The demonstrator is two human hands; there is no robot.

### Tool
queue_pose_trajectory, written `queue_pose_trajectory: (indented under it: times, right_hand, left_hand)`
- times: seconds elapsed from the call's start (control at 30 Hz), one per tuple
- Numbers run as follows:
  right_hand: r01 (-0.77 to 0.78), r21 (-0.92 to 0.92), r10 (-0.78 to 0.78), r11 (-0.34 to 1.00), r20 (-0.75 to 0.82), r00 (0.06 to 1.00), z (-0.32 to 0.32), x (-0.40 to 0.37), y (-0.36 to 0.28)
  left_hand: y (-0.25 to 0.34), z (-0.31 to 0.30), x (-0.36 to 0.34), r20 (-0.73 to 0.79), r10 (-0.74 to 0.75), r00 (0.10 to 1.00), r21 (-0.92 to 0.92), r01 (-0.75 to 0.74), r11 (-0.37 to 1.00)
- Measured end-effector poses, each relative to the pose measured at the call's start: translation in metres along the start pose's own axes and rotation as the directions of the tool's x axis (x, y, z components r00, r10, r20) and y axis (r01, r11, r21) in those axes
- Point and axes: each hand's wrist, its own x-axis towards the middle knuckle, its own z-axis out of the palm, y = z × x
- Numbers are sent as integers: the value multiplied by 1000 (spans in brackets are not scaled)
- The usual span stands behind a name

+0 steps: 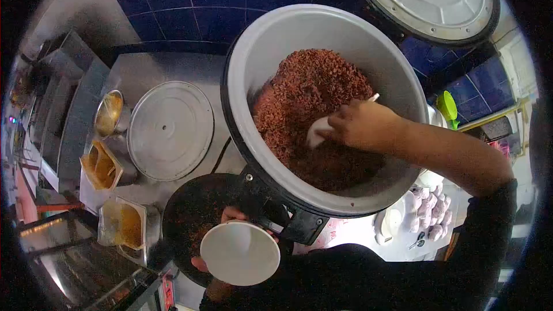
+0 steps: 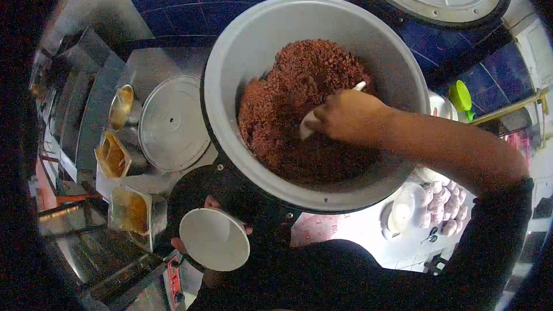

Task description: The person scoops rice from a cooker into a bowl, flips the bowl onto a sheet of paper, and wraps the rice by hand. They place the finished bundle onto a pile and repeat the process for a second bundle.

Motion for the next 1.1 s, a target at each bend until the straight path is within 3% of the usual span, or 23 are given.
queue_pose_trajectory:
  times: [0.03, 0.1, 0.17, 0.23, 0.3, 0.37, 0.4, 0.47, 0.57, 0.63, 0.7, 0.77, 0.83, 0.87, 0.93, 0.97, 1.03, 1.1]
  right_hand:
    - [2, -5, -2, 1000, -3, 1000, -12, 2, 4]
    - [-61, -96, 52, 994, -91, 994, -35, 8, 22]
    - [-196, 6, 186, 981, -348, 919, -51, 21, 49]
    - [-326, 80, 335, 942, -288, 897, -57, 52, 63]
    - [-251, -12, 247, 968, -137, 959, -50, 93, 67]
    - [-14, -35, 7, 999, -197, 980, -22, 120, 49]
    - [-14, -33, 7, 999, -207, 978, -32, 117, 43]
    - [111, -233, -132, 966, -80, 988, -51, 110, 36]
    - [99, -180, -106, 979, -31, 994, -53, 73, 30]
    - [47, -164, -50, 985, -15, 999, -53, 40, 18]
    - [21, -166, -18, 986, 16, 1000, -54, 16, 1]
    - [-60, -58, 63, 997, 58, 996, -57, 0, -15]
    - [-57, -62, 62, 996, 81, 995, -56, -2, -22]
    - [-83, -24, 85, 996, 111, 990, -57, -2, -24]
    - [-107, 9, 105, 994, 129, 986, -59, 1, -25]
    - [-95, -18, 96, 995, 203, 974, -56, 2, -23]
    - [-70, -49, 81, 996, 272, 959, -52, 7, -18]
    - [-141, 4, 131, 990, 354, 926, -49, 11, -12]
  left_hand:
    - [1, 2, -1, -77, -11, 997, 15, 12, 1000]
    - [-7, 2, 1, -62, 56, 996, -61, -60, 996]
    - [-13, 3, 0, -58, 123, 991, -144, -130, 981]
    - [-17, 5, 0, -115, 139, 984, -147, -155, 977]
    - [-16, 7, 2, -162, 154, 975, -134, -177, 975]
    - [-17, 12, 2, -188, 163, 969, -117, -186, 976]
    - [-19, 18, 3, -242, 236, 941, -103, -266, 958]
    - [-24, 22, 1, -303, 316, 899, -75, -353, 932]
    - [-25, 12, -5, -409, 327, 852, -78, -389, 918]
    - [-16, -5, -2, 38, 235, 971, -133, -228, 965]
    - [-17, 0, -2, -2, 238, 971, -75, -237, 969]
    - [-15, 4, -1, -35, 243, 969, -16, -244, 970]
    - [-7, 6, -3, -107, 111, 988, 143, -95, 985]
    - [-11, 6, 0, -106, 112, 988, 147, -96, 984]
    - [-23, 0, 5, 21, 275, 961, -134, -270, 954]
    - [-22, -9, -4, 20, 279, 960, -124, -274, 954]
    - [-16, -17, -20, -146, 222, 964, -78, -235, 969]
    - [-19, -25, -22, -141, 236, 962, -145, -256, 956]
